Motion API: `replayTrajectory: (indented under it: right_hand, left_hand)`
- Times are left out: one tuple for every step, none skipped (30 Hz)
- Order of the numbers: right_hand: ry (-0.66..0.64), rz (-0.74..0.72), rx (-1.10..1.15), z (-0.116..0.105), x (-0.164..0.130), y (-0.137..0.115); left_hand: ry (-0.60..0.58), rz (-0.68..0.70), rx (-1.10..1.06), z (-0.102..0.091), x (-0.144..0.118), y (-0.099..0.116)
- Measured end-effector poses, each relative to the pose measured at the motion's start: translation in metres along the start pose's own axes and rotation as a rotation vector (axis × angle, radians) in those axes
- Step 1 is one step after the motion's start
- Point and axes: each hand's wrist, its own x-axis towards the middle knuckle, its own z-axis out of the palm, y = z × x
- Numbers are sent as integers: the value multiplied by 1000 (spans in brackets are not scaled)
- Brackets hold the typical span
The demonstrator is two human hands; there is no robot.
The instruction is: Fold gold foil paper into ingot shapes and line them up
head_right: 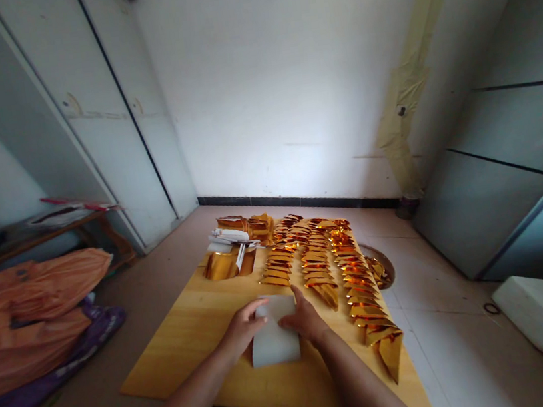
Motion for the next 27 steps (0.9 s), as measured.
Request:
replayTrajectory:
  right_hand:
    - [0,13,-4,0,0,-1]
    - [-7,40,25,0,-2,-3]
    - [-21,69,79,0,-4,-4]
    - [-42,87,142,0,-8,-6]
    - [-69,102,209,-2,-13,-7]
    - [-118,119,272,-3,-19,-8]
    - [-182,143,310,-6,-26,-9]
    - [-255,189,312,-8,-33,-9]
    - [-328,221,311,-11,-39,-9]
    - [-385,223,329,-14,-45,-8]
    - [-426,201,341,-16,-51,-7]
    - [-455,155,339,-18,-55,-5]
    - [-463,95,307,-19,-58,-4]
    - [-445,24,235,-20,-60,-1]
    - [-404,-52,127,-21,-61,1]
    - [-350,-128,-5,-21,-62,3]
    - [-293,-201,-144,-21,-62,5]
    - [-248,-265,-279,-22,-61,6]
    - [-220,-318,-404,-22,-61,7]
    - [-208,-360,-521,-21,-61,8]
    - [-210,-391,-636,-21,-62,7]
    - [-210,-415,-751,-21,-62,7]
    - [-202,-434,-862,-21,-63,5]
    - [-190,-451,-960,-21,-64,4]
    - [-176,-471,-1036,-21,-64,2]
    - [-163,-495,-1087,-21,-65,1]
    - [-153,-524,-1110,-22,-64,0]
  left_hand:
    - [52,46,82,2,5,-2]
    - [93,87,153,4,10,-4]
    - [124,114,212,5,13,-6]
    - [145,140,269,6,15,-8]
    - [161,163,326,7,15,-10]
    - [173,183,386,8,15,-11]
    - [179,204,454,9,13,-12]
    - [179,222,527,10,11,-13]
    - [173,235,605,11,9,-12]
    - [163,240,682,12,6,-11]
    - [150,238,754,14,4,-10]
    - [138,230,818,15,1,-8]
    - [129,219,875,17,-1,-6]
    - [125,208,924,19,-2,-4]
    - [122,199,967,20,-4,-2]
    - [121,193,1006,21,-5,0]
    - [122,189,1042,22,-6,2]
    - [125,190,1076,22,-7,4]
    - [128,198,1107,22,-8,5]
    - [131,212,1133,22,-9,6]
    - [134,229,1156,21,-10,7]
    - [142,247,1175,20,-11,8]
    - [154,266,1189,19,-12,8]
    - [168,287,1200,18,-12,9]
    - [180,311,1206,17,-12,9]
    - [184,337,1208,16,-12,9]
    - [177,362,1207,16,-12,9]
